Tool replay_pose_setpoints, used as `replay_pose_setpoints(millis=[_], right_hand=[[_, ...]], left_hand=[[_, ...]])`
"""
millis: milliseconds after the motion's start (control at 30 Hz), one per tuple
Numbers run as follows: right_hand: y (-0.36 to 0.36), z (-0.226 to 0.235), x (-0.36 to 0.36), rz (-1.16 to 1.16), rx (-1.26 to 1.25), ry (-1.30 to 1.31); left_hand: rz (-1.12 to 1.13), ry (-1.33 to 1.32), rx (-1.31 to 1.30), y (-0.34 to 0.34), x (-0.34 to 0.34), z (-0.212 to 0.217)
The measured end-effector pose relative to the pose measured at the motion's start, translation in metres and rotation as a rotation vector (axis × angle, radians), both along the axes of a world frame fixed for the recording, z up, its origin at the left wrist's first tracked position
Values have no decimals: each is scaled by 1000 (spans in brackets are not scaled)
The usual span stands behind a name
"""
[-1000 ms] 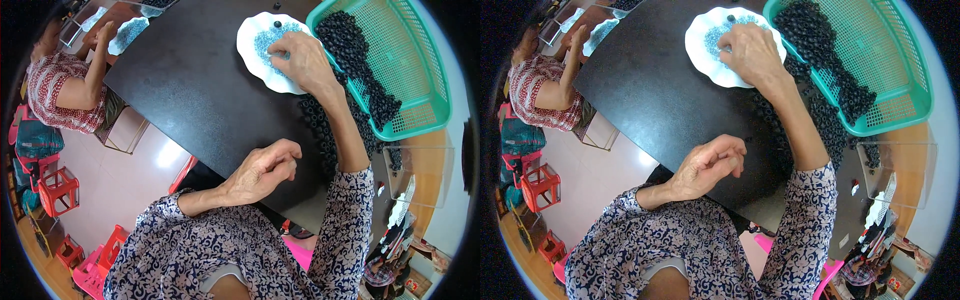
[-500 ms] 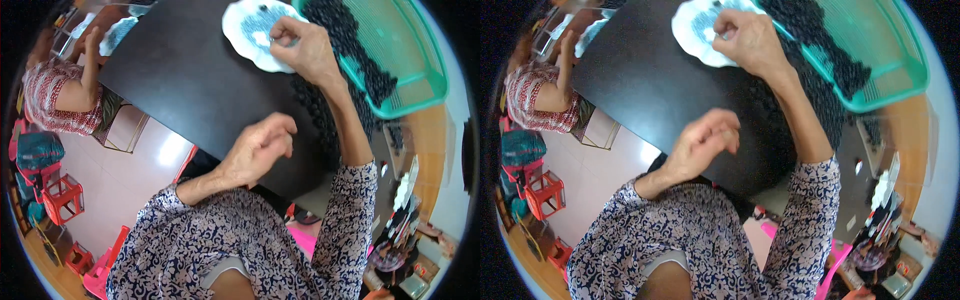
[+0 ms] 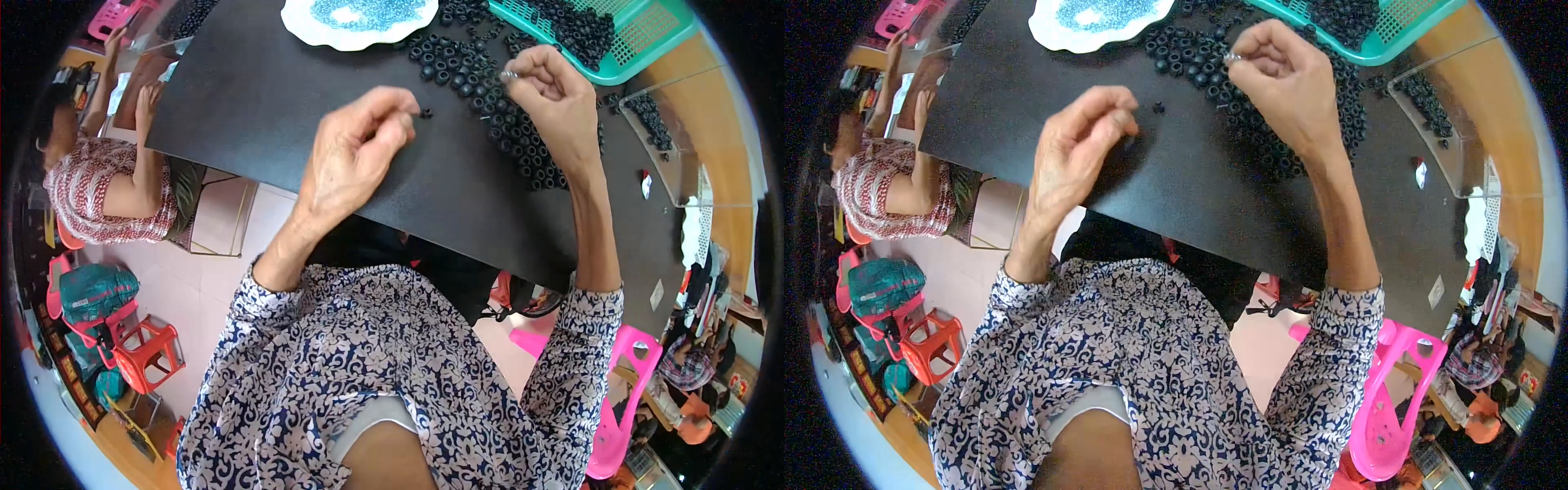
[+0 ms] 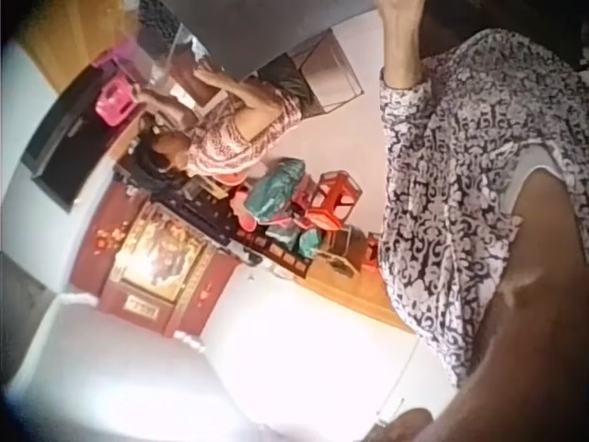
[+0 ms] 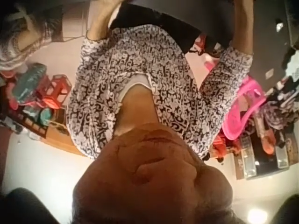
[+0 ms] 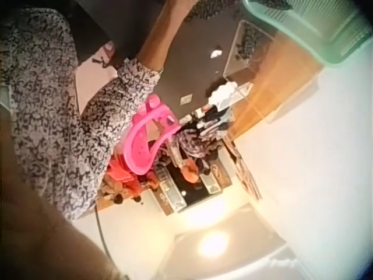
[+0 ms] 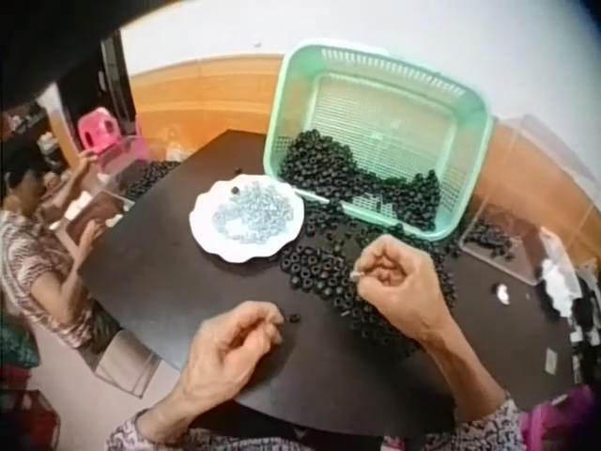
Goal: Manually inserting small light blue beads into black plastic ring components at a workstation.
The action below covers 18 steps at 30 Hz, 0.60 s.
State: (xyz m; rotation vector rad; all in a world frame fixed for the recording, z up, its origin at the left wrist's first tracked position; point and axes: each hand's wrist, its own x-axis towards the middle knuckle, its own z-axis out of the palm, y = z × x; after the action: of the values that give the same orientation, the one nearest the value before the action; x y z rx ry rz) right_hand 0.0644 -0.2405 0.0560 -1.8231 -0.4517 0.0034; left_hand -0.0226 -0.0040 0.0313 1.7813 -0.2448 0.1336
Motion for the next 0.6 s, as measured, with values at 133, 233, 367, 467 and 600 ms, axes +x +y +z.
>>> replay_pose_setpoints(millis=[133, 233, 367, 467, 600], right_hand=[[-6, -7, -11, 13, 59, 44], [-9, -7, -15, 6, 75, -11], [-19, -12, -17, 38, 106, -46], [-25, -13, -23, 23, 105, -43], [-37, -12, -32, 24, 87, -40]], left_hand=[[106, -271, 292, 10, 24, 3], [73, -328, 422, 7, 40, 11], [29, -416, 601, -12, 61, 10], [-1, -451, 707, -26, 68, 6], [23, -602, 842, -46, 67, -4]])
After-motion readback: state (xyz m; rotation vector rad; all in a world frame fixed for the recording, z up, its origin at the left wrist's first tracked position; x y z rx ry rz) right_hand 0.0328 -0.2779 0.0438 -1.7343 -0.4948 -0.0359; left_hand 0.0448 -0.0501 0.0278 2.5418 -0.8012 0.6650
